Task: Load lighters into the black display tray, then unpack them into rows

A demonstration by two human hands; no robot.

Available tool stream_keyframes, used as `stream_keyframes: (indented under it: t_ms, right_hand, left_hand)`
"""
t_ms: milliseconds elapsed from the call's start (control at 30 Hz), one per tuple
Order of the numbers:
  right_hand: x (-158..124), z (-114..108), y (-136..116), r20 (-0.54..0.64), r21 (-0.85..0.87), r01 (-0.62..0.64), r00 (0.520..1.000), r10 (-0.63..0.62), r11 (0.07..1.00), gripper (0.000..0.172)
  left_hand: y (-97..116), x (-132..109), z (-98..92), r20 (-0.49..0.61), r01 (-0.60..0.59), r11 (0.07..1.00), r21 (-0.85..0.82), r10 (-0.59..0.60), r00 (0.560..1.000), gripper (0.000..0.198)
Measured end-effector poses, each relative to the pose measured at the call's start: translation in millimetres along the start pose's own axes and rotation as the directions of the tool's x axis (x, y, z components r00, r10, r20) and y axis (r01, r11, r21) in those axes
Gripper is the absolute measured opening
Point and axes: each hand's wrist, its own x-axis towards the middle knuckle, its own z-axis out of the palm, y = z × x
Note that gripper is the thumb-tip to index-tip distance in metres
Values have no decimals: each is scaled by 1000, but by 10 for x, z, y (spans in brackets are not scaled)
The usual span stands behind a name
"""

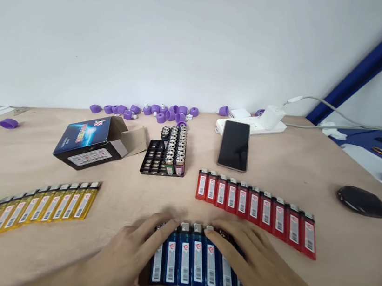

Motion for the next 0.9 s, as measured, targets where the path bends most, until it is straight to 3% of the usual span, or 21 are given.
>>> stream_keyframes:
  t_ms: [267,433,600,767,833,900]
  right_hand:
    - [145,-111,-78,88,43,-91,992,87,995,89]
    - [128,-78,-62,54,19,-103,993,101,995,86]
    - [137,-34,-65,-71,-96,-42,997,35,995,91]
    - [160,34,-30,-247,-266,-39,969,-29,963,77]
    - [185,89,27,-315,-323,1,943,-108,946,66]
    - [212,140,81,-384,-368,22,907,-174,929,59]
  left_hand:
    - [-40,168,-14,55,-51,999,-8,52,997,105]
    - [-3,235,13,53,-61,998,-19,62,997,109]
    - [-10,262,-16,62,-82,997,17,80,995,110]
    - [-65,200,193,31,-135,980,144,132,991,105]
    - [-109,166,225,-33,-164,959,231,176,984,99]
    - [-160,187,97,-151,-126,956,265,171,974,91]
